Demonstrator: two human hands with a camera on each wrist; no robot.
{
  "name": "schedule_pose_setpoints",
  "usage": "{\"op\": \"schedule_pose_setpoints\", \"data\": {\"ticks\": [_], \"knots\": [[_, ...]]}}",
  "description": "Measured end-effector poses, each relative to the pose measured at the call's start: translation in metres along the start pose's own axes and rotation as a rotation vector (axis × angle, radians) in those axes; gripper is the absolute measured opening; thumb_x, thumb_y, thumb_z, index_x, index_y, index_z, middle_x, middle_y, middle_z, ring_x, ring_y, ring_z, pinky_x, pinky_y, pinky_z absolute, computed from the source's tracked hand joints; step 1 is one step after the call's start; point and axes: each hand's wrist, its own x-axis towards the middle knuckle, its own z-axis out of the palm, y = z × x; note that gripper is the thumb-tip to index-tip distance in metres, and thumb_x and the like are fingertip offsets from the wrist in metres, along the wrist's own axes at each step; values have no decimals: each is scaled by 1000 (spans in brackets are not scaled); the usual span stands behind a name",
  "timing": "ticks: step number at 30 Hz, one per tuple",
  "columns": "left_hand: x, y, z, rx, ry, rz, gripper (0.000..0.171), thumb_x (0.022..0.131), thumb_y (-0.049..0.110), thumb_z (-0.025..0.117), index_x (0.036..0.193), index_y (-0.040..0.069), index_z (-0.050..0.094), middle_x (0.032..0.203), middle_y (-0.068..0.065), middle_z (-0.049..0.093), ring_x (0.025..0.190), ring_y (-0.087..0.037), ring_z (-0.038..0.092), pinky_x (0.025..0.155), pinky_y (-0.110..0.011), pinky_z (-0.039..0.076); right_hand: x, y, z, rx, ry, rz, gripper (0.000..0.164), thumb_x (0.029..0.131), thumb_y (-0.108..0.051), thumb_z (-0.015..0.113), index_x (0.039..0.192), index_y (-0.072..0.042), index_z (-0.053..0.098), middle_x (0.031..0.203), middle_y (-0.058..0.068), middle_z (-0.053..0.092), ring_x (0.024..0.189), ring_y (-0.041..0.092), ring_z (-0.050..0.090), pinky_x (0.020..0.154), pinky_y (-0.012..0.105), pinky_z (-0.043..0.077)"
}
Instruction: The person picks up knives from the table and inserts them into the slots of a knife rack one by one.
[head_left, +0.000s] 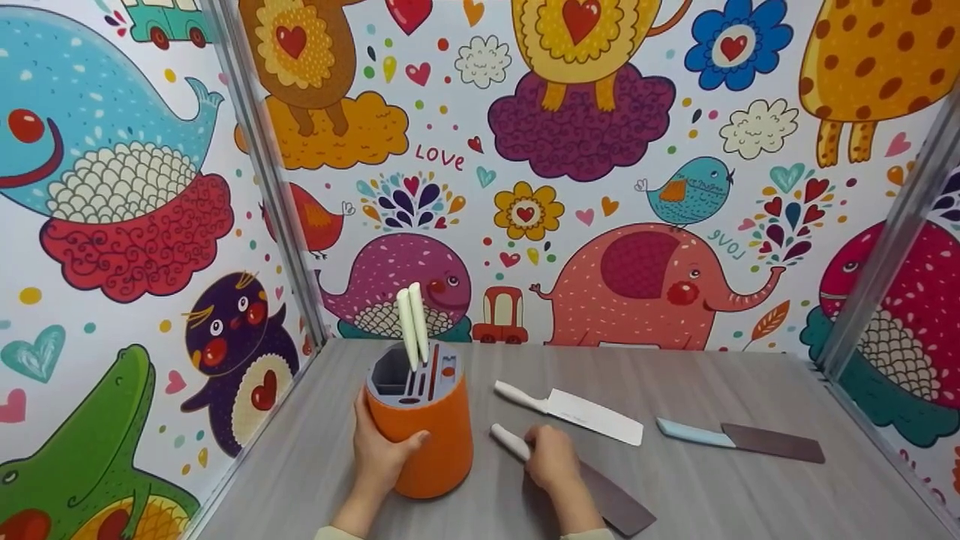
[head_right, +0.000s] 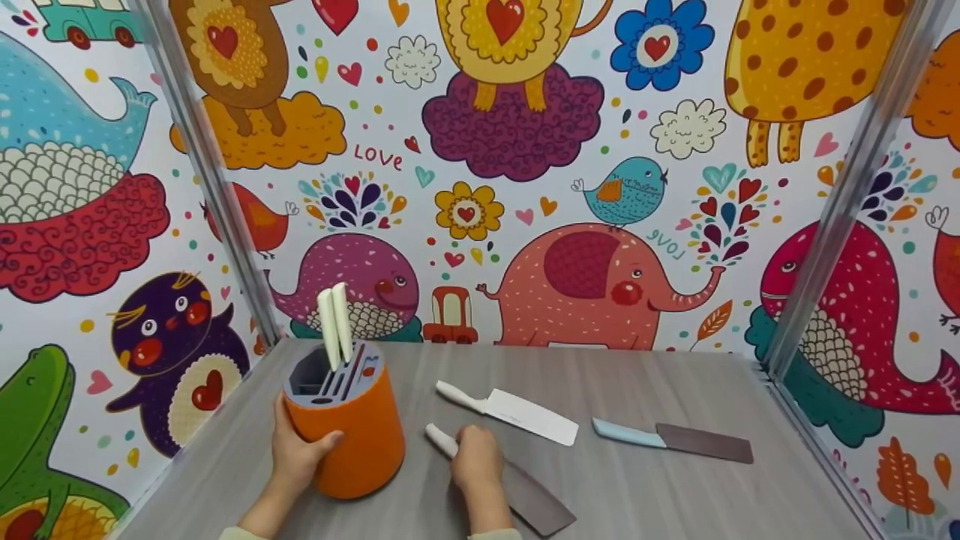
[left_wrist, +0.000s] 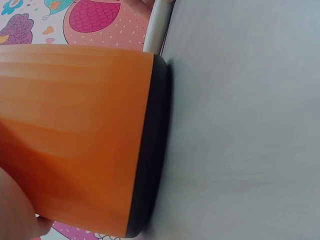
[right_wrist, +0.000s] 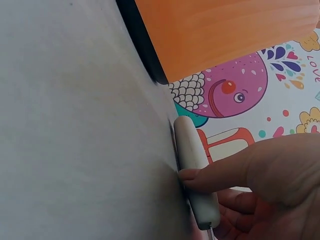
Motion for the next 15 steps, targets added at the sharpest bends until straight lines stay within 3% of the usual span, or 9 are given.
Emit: {"op": "schedule_pose_setpoints", "data": {"ticks": [5,9,15], "knots": [[0,0,1,-7,-11,-11,114,65,31,93,153,28,20,148,1,44,124,-15,51,112,-45,40,0,6,-8,61,-51,10,29,60,8,78,86,-3,72,77,5,70,72,21,64,68,40,55],[-1,1,1,-5,1,-11,115,64,28,93,154,28,20,148,2,44,124,-13,50,112,-42,41,3,8,-21,157,-70,15,33,57,7,79,88,-4,73,75,2,69,69,14,59,64,34,51],[0,1,0,7,22,22,119,62,26,94,155,22,21,149,-3,44,124,-16,49,112,-43,38,11,0,-55,333,-57,76,37,66,4,81,100,-6,73,87,3,72,76,14,62,67,33,52]]}}
